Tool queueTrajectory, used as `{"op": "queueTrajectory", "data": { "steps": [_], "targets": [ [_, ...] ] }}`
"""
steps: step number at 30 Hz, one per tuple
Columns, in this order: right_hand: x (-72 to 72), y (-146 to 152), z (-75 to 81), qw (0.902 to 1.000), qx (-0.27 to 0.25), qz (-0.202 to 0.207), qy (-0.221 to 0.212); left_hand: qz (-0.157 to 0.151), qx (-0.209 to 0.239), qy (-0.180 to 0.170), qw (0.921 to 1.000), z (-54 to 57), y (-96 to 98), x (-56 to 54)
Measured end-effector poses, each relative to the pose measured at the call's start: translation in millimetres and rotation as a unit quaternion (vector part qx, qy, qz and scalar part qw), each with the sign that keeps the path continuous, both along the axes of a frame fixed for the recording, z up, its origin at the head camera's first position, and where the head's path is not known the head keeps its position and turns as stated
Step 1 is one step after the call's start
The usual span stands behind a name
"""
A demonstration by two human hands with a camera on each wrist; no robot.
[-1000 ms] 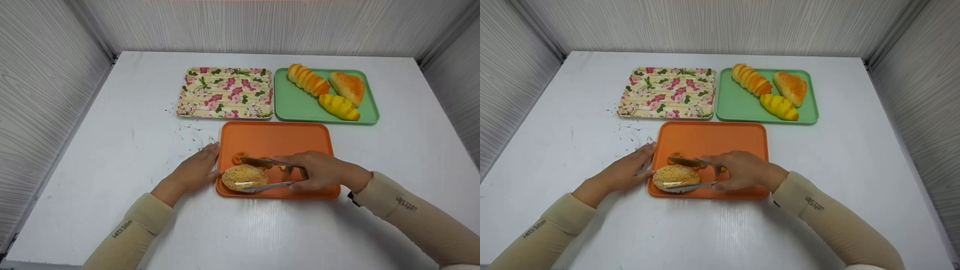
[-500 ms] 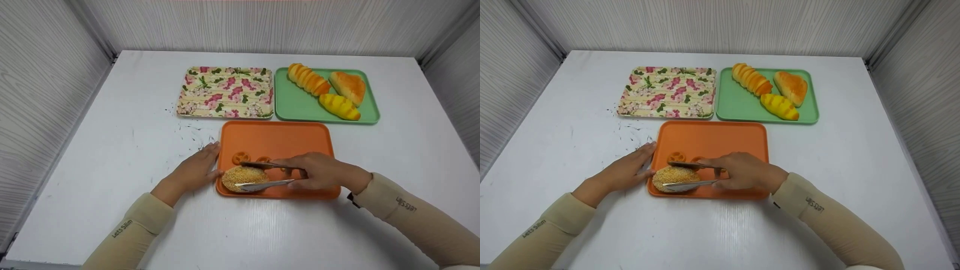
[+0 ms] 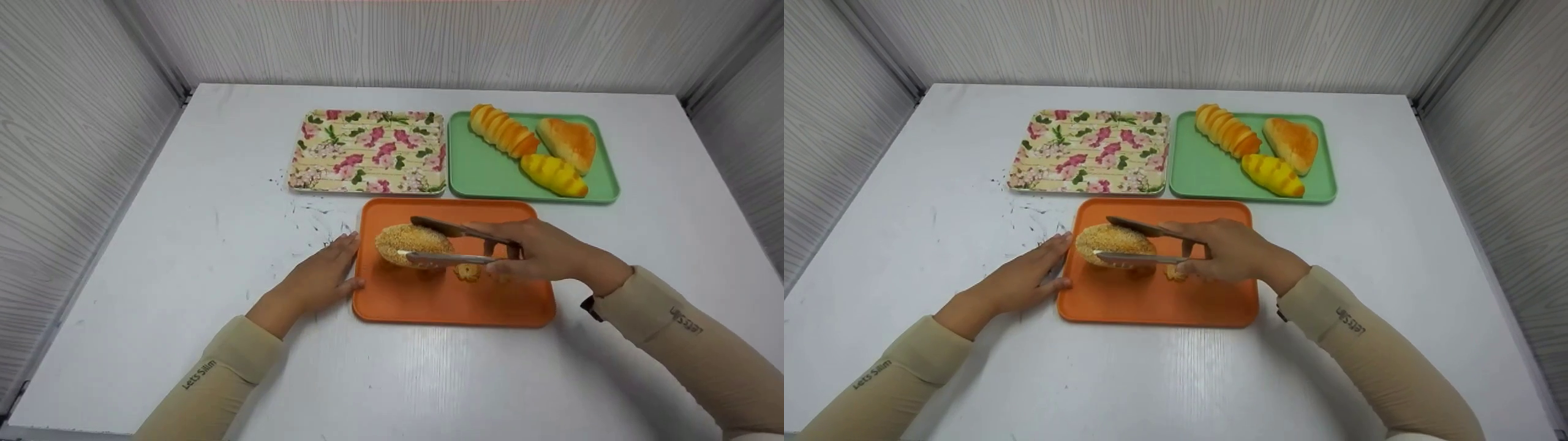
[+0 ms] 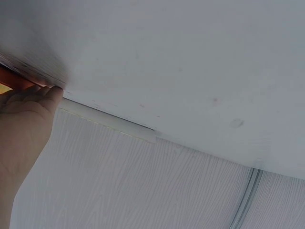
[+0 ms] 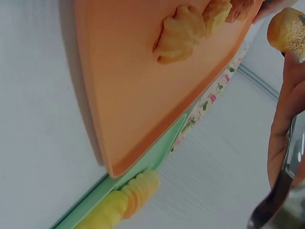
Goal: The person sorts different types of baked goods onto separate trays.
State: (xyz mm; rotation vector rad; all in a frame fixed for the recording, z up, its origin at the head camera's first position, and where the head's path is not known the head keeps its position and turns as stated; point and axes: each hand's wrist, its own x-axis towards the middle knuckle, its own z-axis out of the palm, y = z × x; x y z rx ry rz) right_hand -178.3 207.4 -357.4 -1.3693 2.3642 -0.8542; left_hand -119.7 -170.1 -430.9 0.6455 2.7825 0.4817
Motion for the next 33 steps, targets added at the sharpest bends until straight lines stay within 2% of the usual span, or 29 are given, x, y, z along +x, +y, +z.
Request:
{"op": "queueTrajectory", "data": {
  "steps": [7, 17, 23, 30, 33],
  "targets": [
    [-19.9, 17, 4.1, 0.9964, 0.004, -0.084, 0.002, 0.003, -0.01, -0.003, 0.9999, 0.4, -0.4, 0.7],
    [-42.7, 39, -2.6, 0.984, 0.011, -0.177, 0.011, 0.003, -0.007, 0.0, 1.0, 2.5, 0.4, 1.2],
    [-52.5, 45, -6.5, 0.9752, 0.002, -0.221, 0.002, 0.002, -0.005, -0.004, 1.0, 1.8, 0.2, 0.6],
    [-62.8, 48, -14.3, 0.9615, 0.041, -0.271, 0.025, -0.001, -0.004, -0.002, 1.0, 1.4, 0.3, 0.7],
    [-65.6, 49, -17.1, 0.9568, 0.051, -0.285, 0.021, -0.003, -0.002, 0.002, 1.0, 1.2, -0.2, 0.9]
  ]
}}
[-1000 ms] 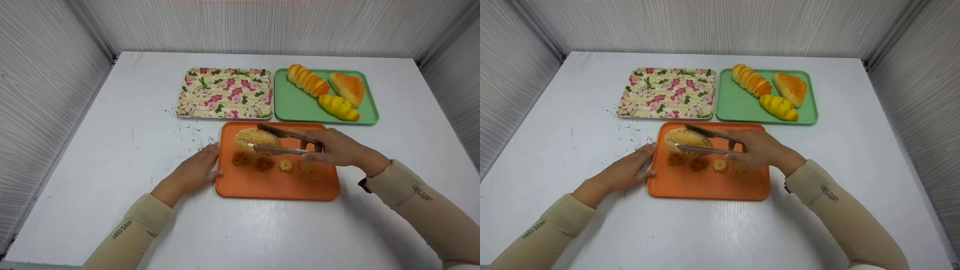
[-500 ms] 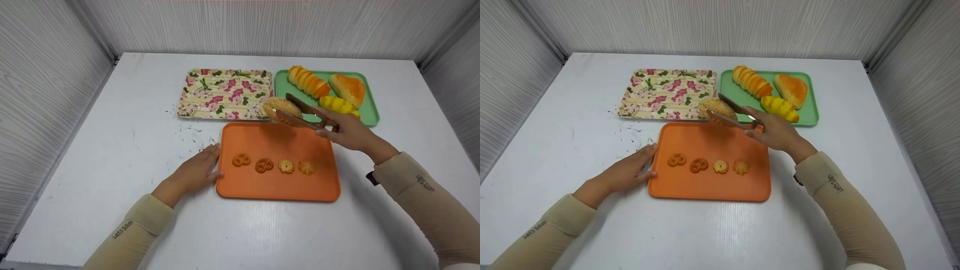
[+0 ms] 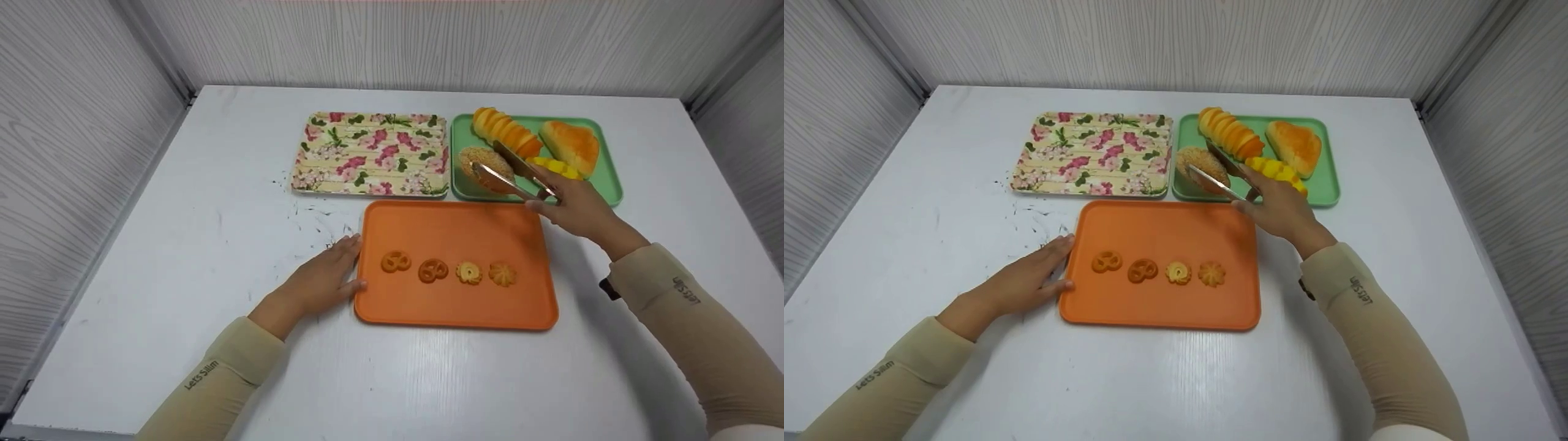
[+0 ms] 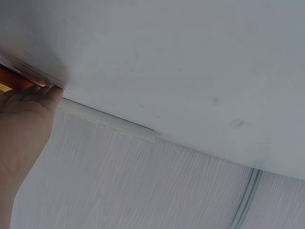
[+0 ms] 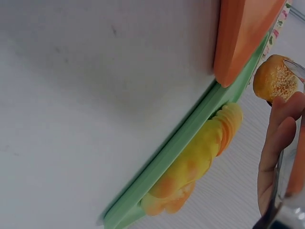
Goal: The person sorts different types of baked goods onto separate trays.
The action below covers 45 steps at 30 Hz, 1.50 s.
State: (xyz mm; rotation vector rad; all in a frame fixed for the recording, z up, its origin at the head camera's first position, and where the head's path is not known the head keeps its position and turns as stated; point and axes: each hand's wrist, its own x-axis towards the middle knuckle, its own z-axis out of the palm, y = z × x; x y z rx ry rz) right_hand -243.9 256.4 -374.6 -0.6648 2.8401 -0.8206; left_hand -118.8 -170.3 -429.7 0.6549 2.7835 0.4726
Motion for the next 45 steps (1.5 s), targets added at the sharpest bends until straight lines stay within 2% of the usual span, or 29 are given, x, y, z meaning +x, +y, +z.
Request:
{"op": "queueTrajectory", "data": {
  "steps": [15, 24, 30, 36, 45],
  "targets": [
    [-3.4, 6, -11.1, 0.9992, 0.022, -0.026, -0.019, 0.003, -0.002, -0.004, 1.0, -2.6, 1.8, 0.2],
    [-3.2, 9, -15.0, 0.998, -0.009, -0.046, -0.042, 0.007, -0.001, -0.011, 0.9999, -1.1, 2.3, 1.4],
    [-1.7, 13, -11.8, 0.9959, -0.043, -0.064, -0.047, 0.005, 0.002, -0.008, 1.0, -1.8, 1.6, 1.3],
    [7.3, 16, -5.4, 0.9929, -0.084, -0.065, -0.054, 0.006, -0.002, -0.008, 0.9999, -2.4, 1.4, -0.1],
    [31.2, 20, -4.0, 0.994, -0.097, -0.008, -0.048, 0.012, 0.002, -0.009, 0.9999, -1.6, 1.1, -0.6]
  ]
}}
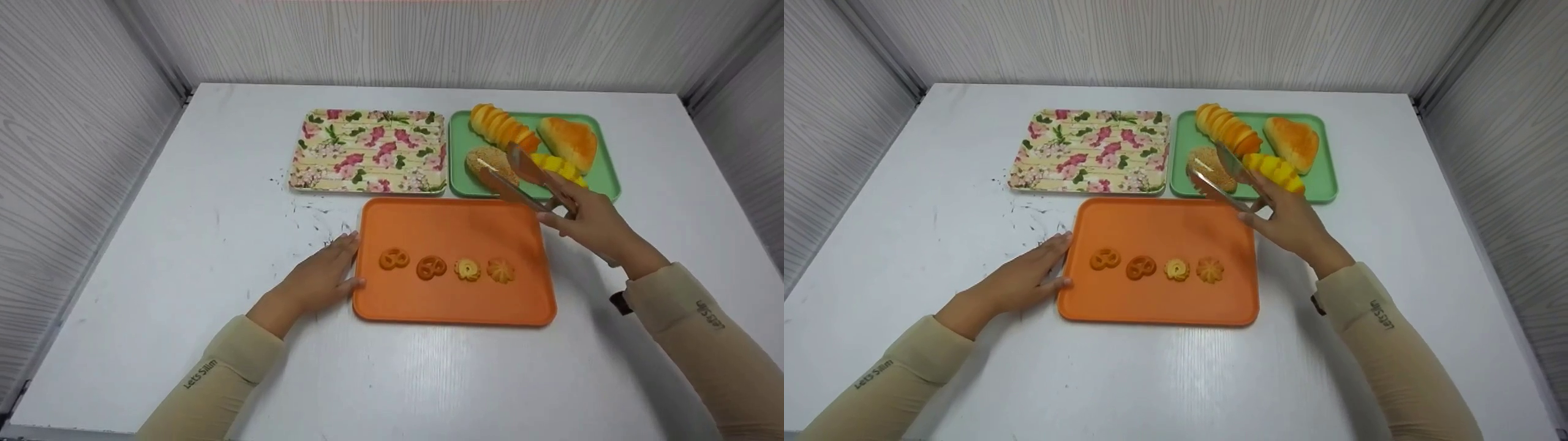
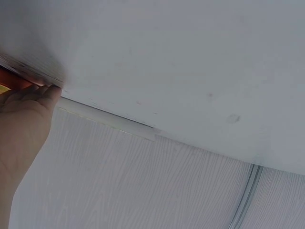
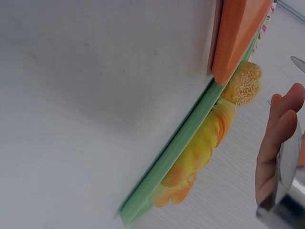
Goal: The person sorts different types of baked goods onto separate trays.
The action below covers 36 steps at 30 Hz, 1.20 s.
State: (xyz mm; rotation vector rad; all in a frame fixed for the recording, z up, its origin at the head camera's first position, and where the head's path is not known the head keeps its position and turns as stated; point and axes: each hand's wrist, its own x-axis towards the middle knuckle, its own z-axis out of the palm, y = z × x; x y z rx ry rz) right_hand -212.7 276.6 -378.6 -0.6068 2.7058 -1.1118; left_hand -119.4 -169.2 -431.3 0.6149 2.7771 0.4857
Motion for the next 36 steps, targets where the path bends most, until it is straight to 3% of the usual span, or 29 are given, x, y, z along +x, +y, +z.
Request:
{"op": "queueTrajectory", "data": {
  "steps": [7, 18, 27, 36],
  "targets": [
    [14.6, 1, -0.9, 0.998, 0.007, 0.06, -0.014, -0.004, -0.001, 0.004, 1.0, 0.8, -1.8, 0.9],
    [33.6, 12, 2.2, 0.9865, 0.029, 0.139, -0.081, -0.004, -0.001, 0.004, 1.0, 0.6, -1.0, 0.7],
    [40.5, 22, 0.1, 0.9744, 0.058, 0.209, -0.058, -0.006, 0.001, 0.007, 1.0, 0.1, -0.5, 0.6],
    [43.8, 27, -3.0, 0.9742, 0.068, 0.203, -0.073, -0.007, -0.002, 0.009, 0.9999, -0.5, -0.8, 0.3]
  ]
}}
